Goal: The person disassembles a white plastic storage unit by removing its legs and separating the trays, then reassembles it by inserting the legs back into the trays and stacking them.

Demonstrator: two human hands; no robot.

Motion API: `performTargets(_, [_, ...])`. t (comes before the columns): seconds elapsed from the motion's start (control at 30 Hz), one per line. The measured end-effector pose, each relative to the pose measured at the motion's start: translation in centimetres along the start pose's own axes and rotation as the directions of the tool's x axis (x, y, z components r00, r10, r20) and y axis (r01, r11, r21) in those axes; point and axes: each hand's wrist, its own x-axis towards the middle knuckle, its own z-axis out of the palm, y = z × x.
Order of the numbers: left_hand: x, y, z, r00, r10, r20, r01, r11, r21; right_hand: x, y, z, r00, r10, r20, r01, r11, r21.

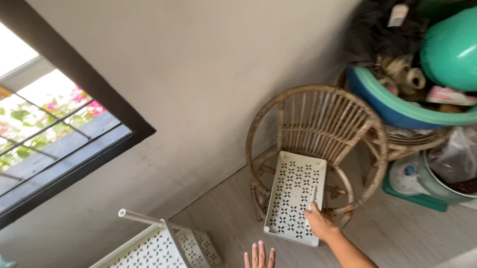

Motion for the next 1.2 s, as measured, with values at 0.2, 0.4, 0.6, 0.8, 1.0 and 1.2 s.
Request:
performTargets(0.2, [-2.7,-1.0,0.8,0.995,-0.095,0.013,0.095,0.995,0.002,1.0,-1.8,0.0,0.935,0.148,0.323,-0.129,0.988,-0.08])
performTargets(0.4, [-5.9,-4.9,0.9,0.967,-0.247,-0.06,0.244,0.968,-0.053,-2.4,-6.5,0.3,0.971,-0.058,0.233,0.051,0.998,0.037])
performTargets(0.6, [-13.1,-11.7,1.6,0.852,-0.498,-0.161,0.454,0.856,-0.246,-4.4,-13.1,-0.3,0.961,-0.18,0.208,0.194,0.98,-0.048])
performTargets(0.8, [-25.7,-19.3,2.7,0.573,-0.814,-0.097,0.668,0.533,-0.52,-4.4,-23.9,1.7,0.869,-0.486,0.094,0.49,0.871,-0.021])
performTargets(1.0, [-38.0,-25.6,4.6,0.328,-0.942,0.064,0.591,0.152,-0.792,-3.6,-37.3,7.8,0.698,-0.705,0.127,0.706,0.707,0.046])
performTargets(1.2, [-40.3,-34.7,4.7,0.336,-0.936,0.106,0.339,0.016,-0.94,-8.2,-52.3,19.2,0.712,-0.702,-0.028,0.643,0.635,0.428])
